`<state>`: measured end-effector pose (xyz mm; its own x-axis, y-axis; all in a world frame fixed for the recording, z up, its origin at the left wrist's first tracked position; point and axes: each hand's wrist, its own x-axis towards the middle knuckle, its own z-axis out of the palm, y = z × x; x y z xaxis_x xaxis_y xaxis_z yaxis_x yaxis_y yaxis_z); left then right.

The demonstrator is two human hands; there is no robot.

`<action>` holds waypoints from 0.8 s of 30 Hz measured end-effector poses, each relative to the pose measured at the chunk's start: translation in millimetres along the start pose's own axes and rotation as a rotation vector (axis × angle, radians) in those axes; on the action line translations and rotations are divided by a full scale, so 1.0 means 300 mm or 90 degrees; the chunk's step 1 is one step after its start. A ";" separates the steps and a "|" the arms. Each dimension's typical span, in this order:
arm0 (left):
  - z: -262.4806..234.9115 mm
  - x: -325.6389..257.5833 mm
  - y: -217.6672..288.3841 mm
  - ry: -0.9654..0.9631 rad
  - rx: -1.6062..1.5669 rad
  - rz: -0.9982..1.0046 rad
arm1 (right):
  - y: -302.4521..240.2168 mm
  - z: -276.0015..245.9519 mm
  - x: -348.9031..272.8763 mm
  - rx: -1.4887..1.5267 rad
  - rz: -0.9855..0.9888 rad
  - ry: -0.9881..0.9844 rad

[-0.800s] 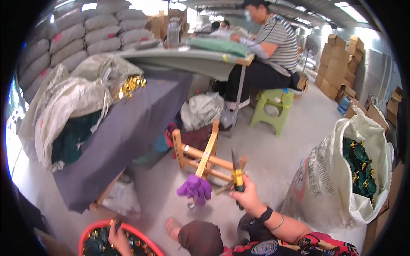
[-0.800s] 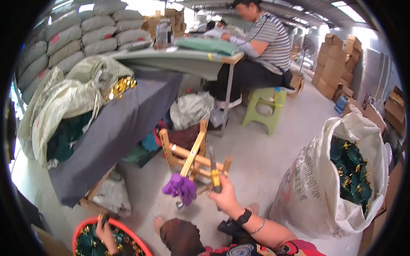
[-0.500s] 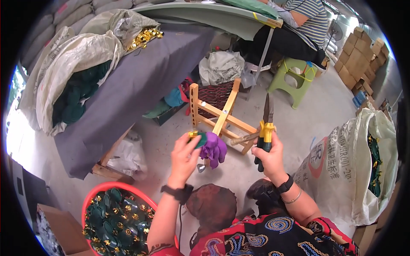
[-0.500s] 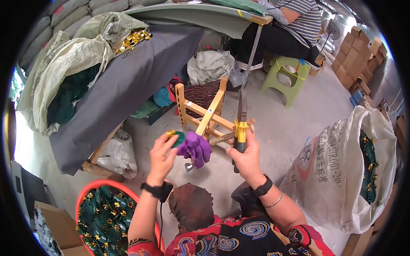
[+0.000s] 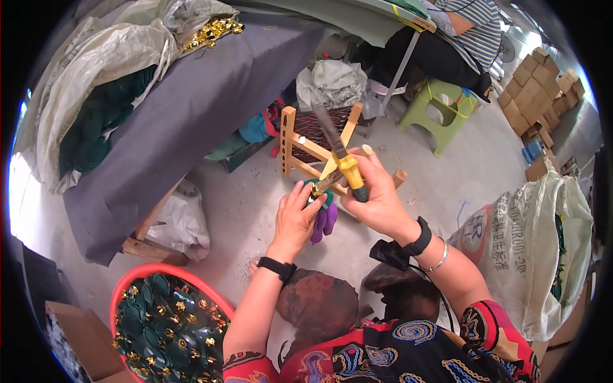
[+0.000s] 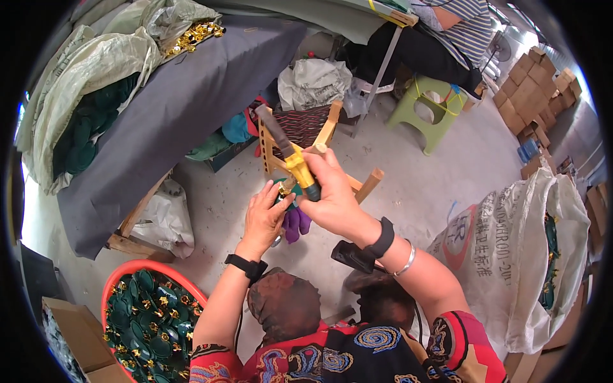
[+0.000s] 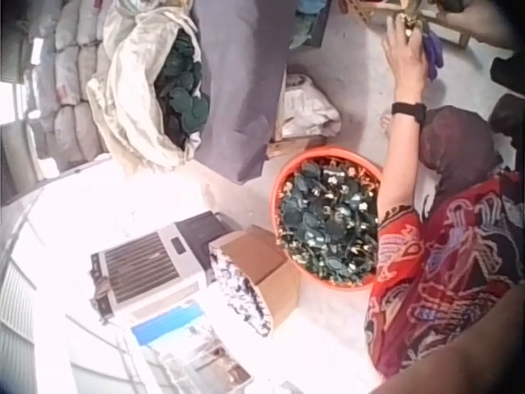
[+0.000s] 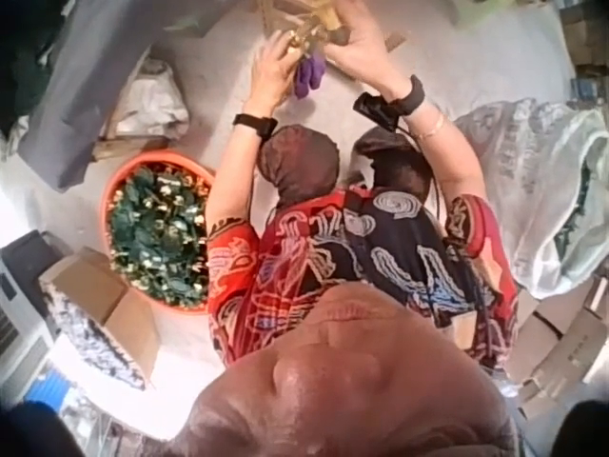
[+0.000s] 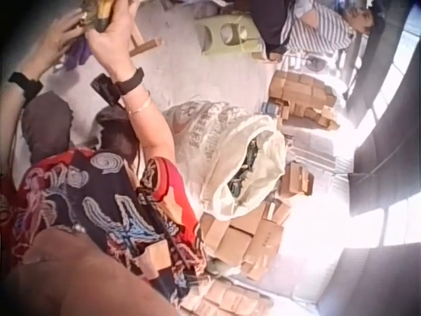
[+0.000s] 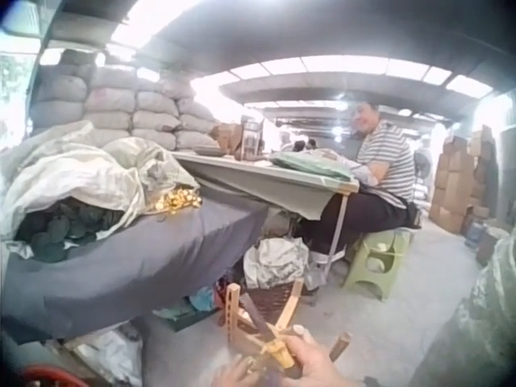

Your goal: Manually assembling plastic and metal components using pliers and a wooden jig.

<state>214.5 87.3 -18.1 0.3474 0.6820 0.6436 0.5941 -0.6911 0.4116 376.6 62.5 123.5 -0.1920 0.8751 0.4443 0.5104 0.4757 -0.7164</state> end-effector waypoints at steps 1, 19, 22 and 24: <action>0.000 0.000 -0.002 -0.005 0.001 -0.010 | 0.006 0.013 0.009 -0.028 -0.008 -0.027; 0.045 0.089 0.040 0.062 -0.287 -0.264 | -0.164 -0.169 0.037 -0.181 -0.136 -0.009; 0.038 0.141 0.069 0.075 -0.306 -0.257 | -0.222 -0.322 0.080 -0.295 -0.235 0.184; 0.030 0.131 0.052 0.081 -0.314 -0.268 | -0.235 -0.315 0.092 -0.328 -0.249 0.246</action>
<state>243.9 105.4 7.9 0.0509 0.9054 0.4215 0.2475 -0.4203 0.8730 414.7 44.8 237.2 -0.1804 0.5128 0.8393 0.8113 0.5600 -0.1677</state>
